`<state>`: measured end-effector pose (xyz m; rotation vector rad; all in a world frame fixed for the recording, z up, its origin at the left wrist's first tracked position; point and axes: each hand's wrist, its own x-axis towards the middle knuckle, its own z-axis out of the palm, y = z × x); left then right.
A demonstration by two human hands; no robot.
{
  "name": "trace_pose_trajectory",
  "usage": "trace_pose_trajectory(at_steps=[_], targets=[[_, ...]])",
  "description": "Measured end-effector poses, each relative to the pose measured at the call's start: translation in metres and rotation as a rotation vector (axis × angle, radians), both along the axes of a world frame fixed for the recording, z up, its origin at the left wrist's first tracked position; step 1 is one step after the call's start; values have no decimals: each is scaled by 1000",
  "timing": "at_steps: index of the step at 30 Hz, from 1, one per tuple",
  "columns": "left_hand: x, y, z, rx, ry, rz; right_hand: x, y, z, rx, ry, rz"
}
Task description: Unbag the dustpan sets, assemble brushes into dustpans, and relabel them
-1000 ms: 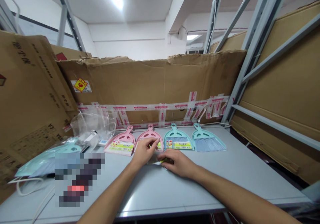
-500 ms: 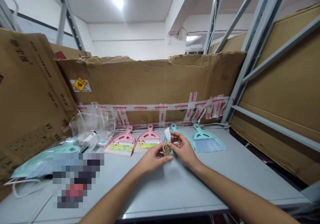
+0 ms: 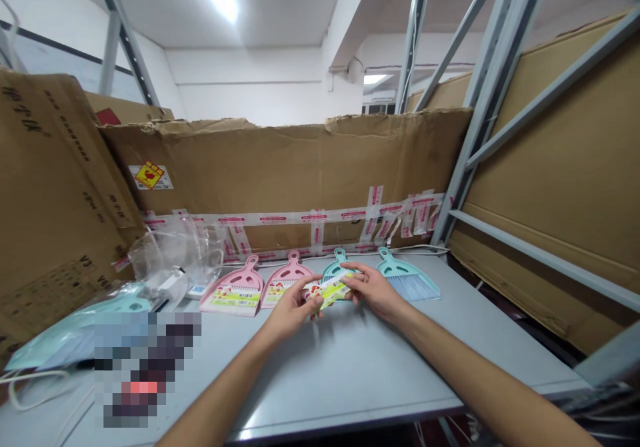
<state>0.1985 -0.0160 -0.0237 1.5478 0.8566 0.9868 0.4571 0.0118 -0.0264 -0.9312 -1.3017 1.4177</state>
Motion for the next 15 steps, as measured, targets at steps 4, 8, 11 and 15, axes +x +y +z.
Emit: trace_pose_trajectory(at_steps=[4, 8, 11, 15], targets=[[27, -4, 3, -89, 3, 25, 50, -18, 1, -12, -173, -12], [83, -9, 1, -151, 66, -60, 106, -40, -13, 40, -326, -101], [128, -10, -3, -207, 43, -86, 145, -56, -21, 233, -502, -171], [171, -7, -11, -292, 18, -81, 184, -71, -28, 483, -772, -181]])
